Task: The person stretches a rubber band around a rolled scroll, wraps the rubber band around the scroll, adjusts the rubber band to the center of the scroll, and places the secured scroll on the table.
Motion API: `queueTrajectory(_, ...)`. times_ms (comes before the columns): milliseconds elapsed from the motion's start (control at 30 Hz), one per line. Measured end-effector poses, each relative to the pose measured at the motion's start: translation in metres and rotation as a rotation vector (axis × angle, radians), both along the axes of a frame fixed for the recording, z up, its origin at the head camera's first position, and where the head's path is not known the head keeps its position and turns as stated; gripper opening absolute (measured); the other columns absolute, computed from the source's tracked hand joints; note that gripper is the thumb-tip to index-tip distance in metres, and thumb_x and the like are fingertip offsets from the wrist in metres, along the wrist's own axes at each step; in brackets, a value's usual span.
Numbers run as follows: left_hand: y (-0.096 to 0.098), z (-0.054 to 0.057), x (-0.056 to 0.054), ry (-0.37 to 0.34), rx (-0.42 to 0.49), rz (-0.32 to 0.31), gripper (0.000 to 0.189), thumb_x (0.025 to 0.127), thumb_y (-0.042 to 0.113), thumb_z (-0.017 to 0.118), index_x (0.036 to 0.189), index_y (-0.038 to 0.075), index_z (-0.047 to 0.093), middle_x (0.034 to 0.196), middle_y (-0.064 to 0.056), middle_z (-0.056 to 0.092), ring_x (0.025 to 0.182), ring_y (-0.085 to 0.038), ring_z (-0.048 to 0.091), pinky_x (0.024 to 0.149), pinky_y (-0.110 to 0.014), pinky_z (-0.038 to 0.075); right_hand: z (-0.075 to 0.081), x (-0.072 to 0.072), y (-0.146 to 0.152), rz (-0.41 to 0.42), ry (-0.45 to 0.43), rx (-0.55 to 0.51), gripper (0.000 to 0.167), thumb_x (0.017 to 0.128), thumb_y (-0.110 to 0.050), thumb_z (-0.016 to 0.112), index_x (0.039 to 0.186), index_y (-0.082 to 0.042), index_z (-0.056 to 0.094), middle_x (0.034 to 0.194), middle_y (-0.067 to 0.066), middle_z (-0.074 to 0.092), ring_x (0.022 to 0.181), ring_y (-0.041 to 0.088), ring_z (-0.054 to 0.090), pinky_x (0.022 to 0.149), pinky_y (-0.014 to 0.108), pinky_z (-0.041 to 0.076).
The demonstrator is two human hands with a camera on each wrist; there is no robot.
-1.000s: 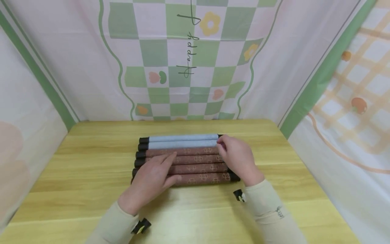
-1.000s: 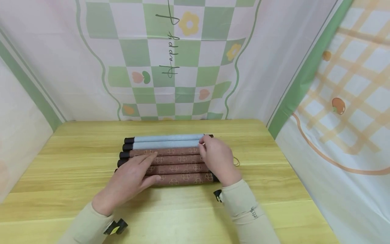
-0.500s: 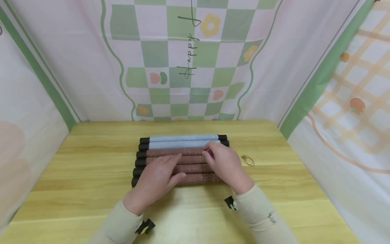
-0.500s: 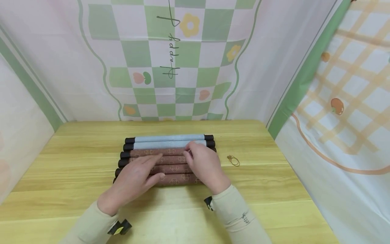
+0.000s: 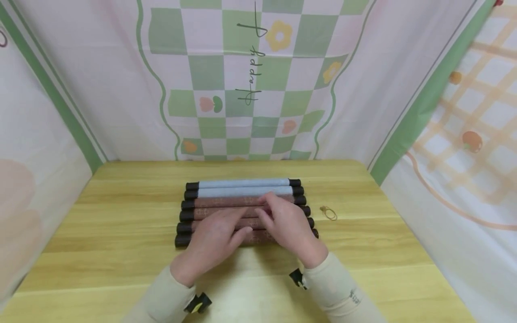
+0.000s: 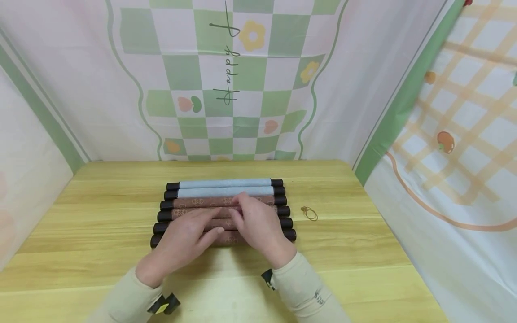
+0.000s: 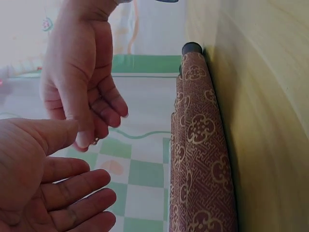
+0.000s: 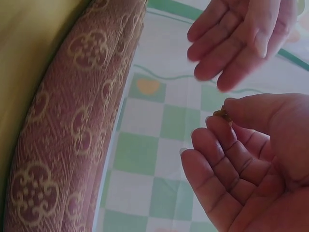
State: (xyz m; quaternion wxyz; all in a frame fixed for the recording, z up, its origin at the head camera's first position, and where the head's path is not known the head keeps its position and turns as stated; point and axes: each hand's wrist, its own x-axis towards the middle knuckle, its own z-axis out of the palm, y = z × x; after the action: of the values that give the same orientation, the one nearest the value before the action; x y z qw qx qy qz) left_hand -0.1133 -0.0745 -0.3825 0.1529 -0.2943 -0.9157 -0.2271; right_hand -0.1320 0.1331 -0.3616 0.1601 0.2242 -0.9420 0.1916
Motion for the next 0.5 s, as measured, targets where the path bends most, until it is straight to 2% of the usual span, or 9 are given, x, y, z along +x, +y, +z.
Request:
queueTrajectory(100,0.002,-0.001,0.0,0.005,0.012,-0.001,0.046,0.103,0.032,0.067,0.142,0.008,0.063,0.129,-0.008,0.073,0.114,-0.024,0.071,0.093,-0.042,0.059,0.0,0.004,-0.004,0.015,-0.008,-0.038,0.016,0.101,-0.023,0.069,0.113,-0.012,0.066,0.082,-0.006,0.071,0.065,0.004,0.06,0.059,0.025,0.051)
queueTrajectory(233,0.004,-0.004,0.0,0.004,0.028,-0.006,0.043,0.105,0.027,0.062,0.144,0.007,0.061,0.129,-0.009,0.073,0.112,-0.023,0.072,0.088,-0.04,0.061,0.001,0.007,-0.01,0.032,-0.062,-0.086,0.015,0.102,-0.023,0.068,0.114,-0.014,0.066,0.086,-0.006,0.074,0.067,0.003,0.063,0.059,0.023,0.051)
queueTrajectory(400,0.004,-0.006,0.001,-0.026,0.046,0.006,0.039,0.108,0.025,0.057,0.144,0.009,0.062,0.126,-0.007,0.074,0.108,-0.021,0.073,0.084,-0.038,0.061,0.0,0.01,-0.016,0.052,-0.119,-0.111,0.017,0.102,-0.021,0.068,0.117,-0.014,0.064,0.089,-0.004,0.075,0.07,0.005,0.066,0.059,0.022,0.052)
queueTrajectory(500,0.004,-0.006,0.002,-0.043,0.065,0.013,0.036,0.108,0.024,0.058,0.141,0.009,0.064,0.122,-0.006,0.075,0.105,-0.02,0.074,0.082,-0.037,0.061,-0.002,0.011,-0.017,0.067,-0.12,-0.117,0.018,0.102,-0.021,0.068,0.117,-0.013,0.063,0.092,-0.002,0.076,0.075,0.007,0.07,0.062,0.023,0.054)
